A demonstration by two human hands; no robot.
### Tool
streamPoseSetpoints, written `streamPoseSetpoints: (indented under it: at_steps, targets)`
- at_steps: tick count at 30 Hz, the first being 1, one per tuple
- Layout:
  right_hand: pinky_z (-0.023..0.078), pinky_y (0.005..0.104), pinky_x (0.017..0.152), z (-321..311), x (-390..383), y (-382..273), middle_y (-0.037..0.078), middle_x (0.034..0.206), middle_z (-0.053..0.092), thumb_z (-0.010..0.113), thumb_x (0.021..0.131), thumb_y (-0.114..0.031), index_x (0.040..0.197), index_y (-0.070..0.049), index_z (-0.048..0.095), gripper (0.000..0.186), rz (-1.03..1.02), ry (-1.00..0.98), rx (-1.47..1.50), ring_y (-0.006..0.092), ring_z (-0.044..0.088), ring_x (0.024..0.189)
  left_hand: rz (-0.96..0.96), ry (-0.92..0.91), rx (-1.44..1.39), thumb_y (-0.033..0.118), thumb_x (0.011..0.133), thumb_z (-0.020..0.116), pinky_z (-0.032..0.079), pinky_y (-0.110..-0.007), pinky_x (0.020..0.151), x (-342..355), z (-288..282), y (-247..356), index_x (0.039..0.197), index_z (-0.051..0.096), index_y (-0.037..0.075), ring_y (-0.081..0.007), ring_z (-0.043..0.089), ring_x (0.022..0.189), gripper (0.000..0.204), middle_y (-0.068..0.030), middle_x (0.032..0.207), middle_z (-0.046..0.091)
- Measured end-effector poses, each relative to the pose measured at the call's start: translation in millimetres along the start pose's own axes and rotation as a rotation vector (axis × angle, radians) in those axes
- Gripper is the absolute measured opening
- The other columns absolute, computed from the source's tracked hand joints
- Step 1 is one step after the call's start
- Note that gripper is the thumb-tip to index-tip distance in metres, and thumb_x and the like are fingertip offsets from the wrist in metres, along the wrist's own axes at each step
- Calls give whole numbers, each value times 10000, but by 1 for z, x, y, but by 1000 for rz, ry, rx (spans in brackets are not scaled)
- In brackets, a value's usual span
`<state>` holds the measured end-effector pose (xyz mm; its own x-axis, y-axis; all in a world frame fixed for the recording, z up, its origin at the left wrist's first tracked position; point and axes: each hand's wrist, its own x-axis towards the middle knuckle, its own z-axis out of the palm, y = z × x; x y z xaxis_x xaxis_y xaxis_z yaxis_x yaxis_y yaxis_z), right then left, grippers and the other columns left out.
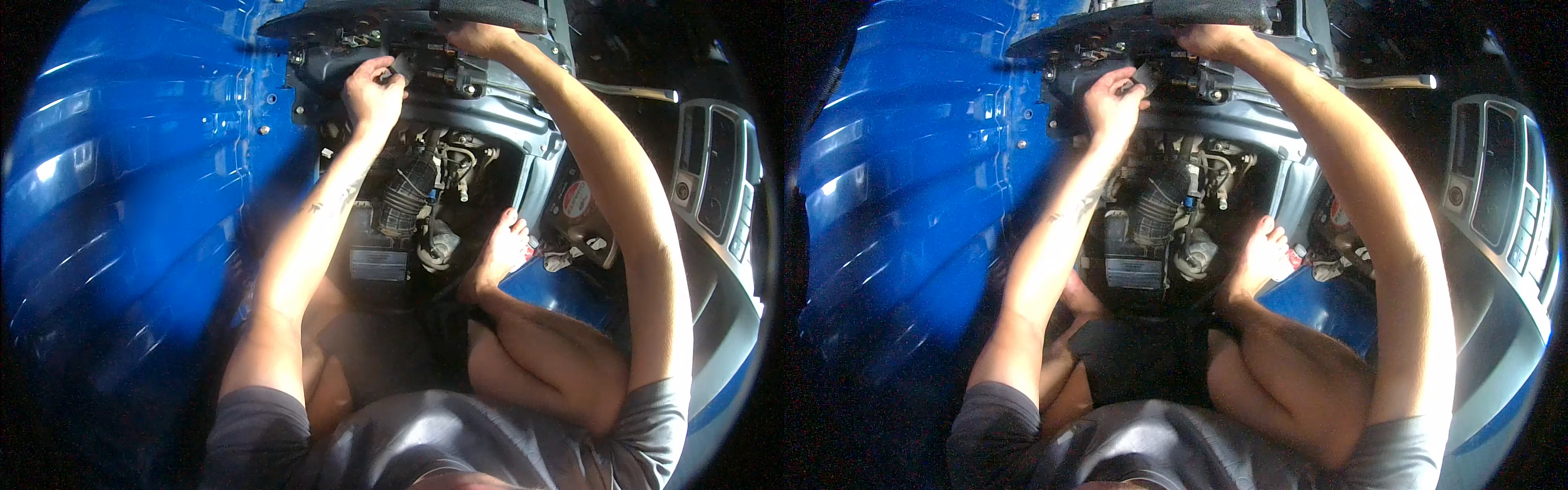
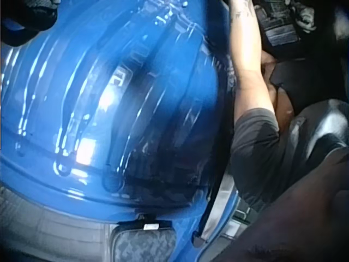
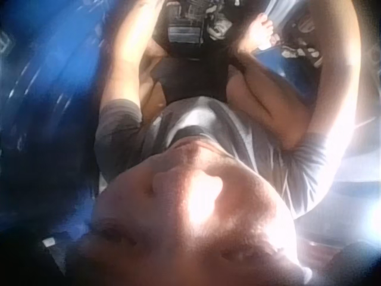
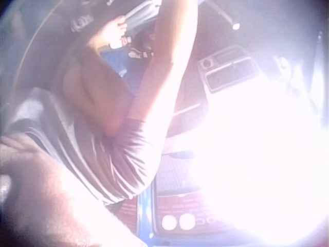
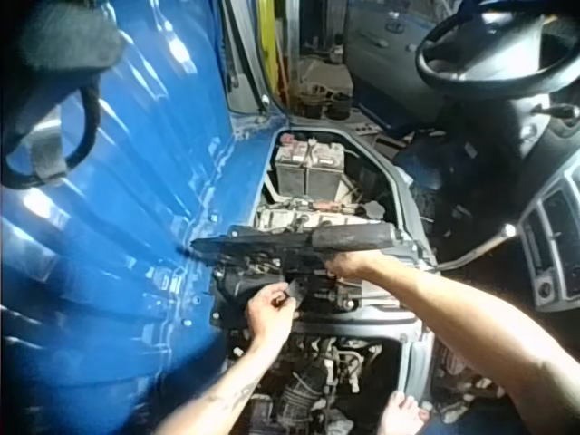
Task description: The person removes a metal bracket from the engine compartment of a blue vehicle using a socket wrench and then detaches cables from the bracket by hand.
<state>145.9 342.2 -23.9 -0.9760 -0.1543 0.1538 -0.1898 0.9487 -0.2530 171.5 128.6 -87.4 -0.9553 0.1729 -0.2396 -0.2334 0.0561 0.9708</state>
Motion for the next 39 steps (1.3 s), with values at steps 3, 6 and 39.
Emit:
streamPoseSetpoints:
  at_steps: [3,6,39]
  targets:
    - [451,447,681,15,9,10,170,804,600,592,690,-209,854,-64,613,220,-70,-43,-44,335,568,755,-82,-65,39,-51,703,640,555,-263,565,14,2,21,1001,661,-55,-193,677,641,299,-157,926,675]
    - [453,442,643,29,18,16,151,752,601,585,696,-226,821,-70,619,203,-122,-75,-85,321,569,703,-109,-38,122,-53,699,648,548,-256,568,20,6,25,1006,671,-49,-179,679,658,308,-154,868,688]
    - [428,395,524,73,35,72,45,642,555,584,732,-384,751,-148,575,237,-108,1764,-3479,234,515,533,-22,54,-556,-86,876,525,505,-317,863,9,23,9,1094,539,-27,-165,608,915,227,-127,1009,626]
